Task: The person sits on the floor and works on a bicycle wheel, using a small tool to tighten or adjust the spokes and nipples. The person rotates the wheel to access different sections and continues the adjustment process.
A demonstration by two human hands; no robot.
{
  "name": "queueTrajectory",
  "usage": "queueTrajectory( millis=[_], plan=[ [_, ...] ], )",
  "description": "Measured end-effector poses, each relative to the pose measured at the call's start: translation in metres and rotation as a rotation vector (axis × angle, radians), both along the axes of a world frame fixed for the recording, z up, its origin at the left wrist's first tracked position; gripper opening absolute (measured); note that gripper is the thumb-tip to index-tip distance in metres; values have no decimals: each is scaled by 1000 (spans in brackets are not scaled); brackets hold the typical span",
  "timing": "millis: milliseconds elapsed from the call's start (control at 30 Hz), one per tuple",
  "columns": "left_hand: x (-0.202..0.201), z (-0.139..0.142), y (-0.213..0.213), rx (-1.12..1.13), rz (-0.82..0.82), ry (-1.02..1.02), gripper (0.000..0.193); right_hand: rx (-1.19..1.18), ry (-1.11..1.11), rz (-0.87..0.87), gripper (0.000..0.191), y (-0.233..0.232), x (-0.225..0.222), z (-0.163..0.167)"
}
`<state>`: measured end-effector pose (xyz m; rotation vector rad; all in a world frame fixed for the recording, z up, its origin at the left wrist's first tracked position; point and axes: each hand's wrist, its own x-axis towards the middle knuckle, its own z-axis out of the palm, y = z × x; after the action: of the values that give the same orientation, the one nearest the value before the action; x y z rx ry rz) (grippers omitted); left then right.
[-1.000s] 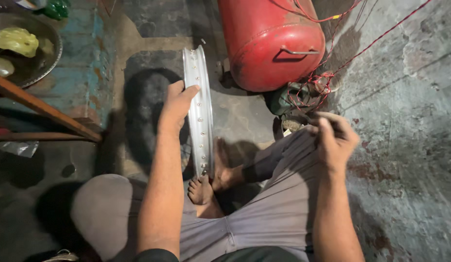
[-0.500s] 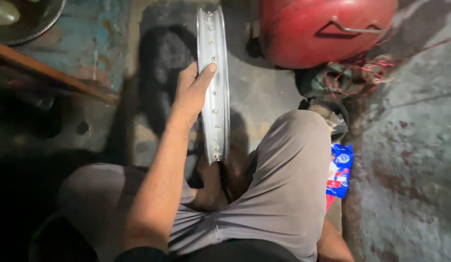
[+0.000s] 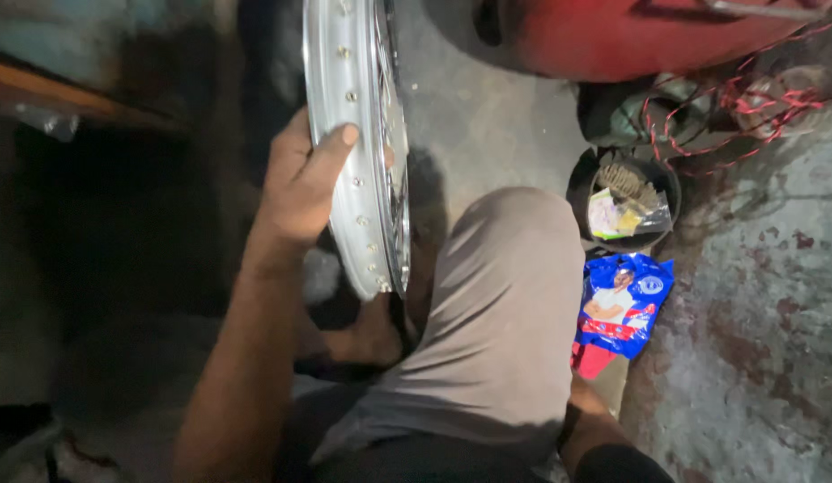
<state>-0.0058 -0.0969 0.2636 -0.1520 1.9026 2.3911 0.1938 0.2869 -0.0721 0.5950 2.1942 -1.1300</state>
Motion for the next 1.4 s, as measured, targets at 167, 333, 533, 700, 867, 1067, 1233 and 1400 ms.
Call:
queueTrajectory(
  millis=[167,333,533,700,867,1067,1233,1400],
  plan=[
    [16,-10,3,-97,46,-20,34,-3,-20,-4,5,15,22,-9],
    [34,-23,7,-143,31,4,39,-9,-34,-36,4,35,43,-18],
    [55,-17,18,-130,63,-1,36,-16,-34,-61,3,40,65,-15],
    [75,-10,20,-79,23,12,35,-16,-1,-71,2,40,82,-5],
    [84,-12,16,-342,157,42,36,-2,20,-33,1,27,89,12],
    [115,-17,16,-427,325,193,34,18,70,-5,2,18,104,43],
    [204,-56,34,-626,295,-148,76,30,120,-3,3,14,109,57],
    [250,-109,46,-334,37,-251,78,13,186,5,3,11,117,64]
  ],
)
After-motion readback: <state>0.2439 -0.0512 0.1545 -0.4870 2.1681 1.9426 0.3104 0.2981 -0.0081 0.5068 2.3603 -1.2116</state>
